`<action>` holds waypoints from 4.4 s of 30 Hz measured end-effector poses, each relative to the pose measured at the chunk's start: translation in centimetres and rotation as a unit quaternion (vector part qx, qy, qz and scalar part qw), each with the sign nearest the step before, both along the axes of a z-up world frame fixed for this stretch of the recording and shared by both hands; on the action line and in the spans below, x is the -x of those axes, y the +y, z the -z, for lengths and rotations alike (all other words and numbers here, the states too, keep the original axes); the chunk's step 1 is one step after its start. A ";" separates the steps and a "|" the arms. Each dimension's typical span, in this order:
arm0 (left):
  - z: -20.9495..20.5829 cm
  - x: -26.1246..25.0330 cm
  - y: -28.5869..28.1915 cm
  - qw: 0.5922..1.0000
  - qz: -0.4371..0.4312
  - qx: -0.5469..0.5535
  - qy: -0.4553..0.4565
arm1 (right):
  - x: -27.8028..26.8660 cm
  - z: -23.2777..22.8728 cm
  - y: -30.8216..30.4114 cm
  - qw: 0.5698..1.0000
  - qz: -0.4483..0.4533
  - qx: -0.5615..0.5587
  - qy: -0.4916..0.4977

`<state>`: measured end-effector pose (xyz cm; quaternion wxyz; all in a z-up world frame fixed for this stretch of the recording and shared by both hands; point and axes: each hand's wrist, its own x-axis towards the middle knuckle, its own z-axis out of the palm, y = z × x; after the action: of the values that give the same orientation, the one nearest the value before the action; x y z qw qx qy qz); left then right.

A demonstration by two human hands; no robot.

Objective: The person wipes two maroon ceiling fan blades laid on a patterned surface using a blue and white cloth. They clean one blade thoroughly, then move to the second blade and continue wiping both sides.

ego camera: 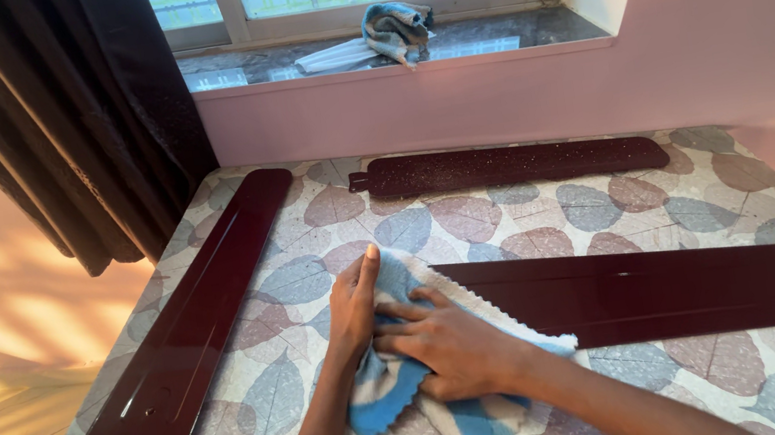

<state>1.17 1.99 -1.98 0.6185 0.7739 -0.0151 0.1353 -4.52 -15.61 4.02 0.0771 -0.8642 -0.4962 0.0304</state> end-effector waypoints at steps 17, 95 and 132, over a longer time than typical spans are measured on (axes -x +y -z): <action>-0.5 0.1 -0.7 1.000 0.004 0.017 -0.019 | 0.8 1.5 -5.5 0.997 0.048 -0.016 -0.050; -2.0 2.4 -9.6 0.680 0.012 -0.702 -0.213 | -1.3 4.4 -23.9 0.899 0.438 0.018 -0.005; -3.9 3.7 -18.1 0.812 -0.062 -0.424 -0.398 | 0.3 0.2 -20.5 0.899 0.274 -0.188 -0.285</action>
<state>-2.55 -16.12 1.95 0.1599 0.8372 -0.2674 0.4495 -4.79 -36.09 3.78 0.0985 -0.9073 -0.2369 -0.3332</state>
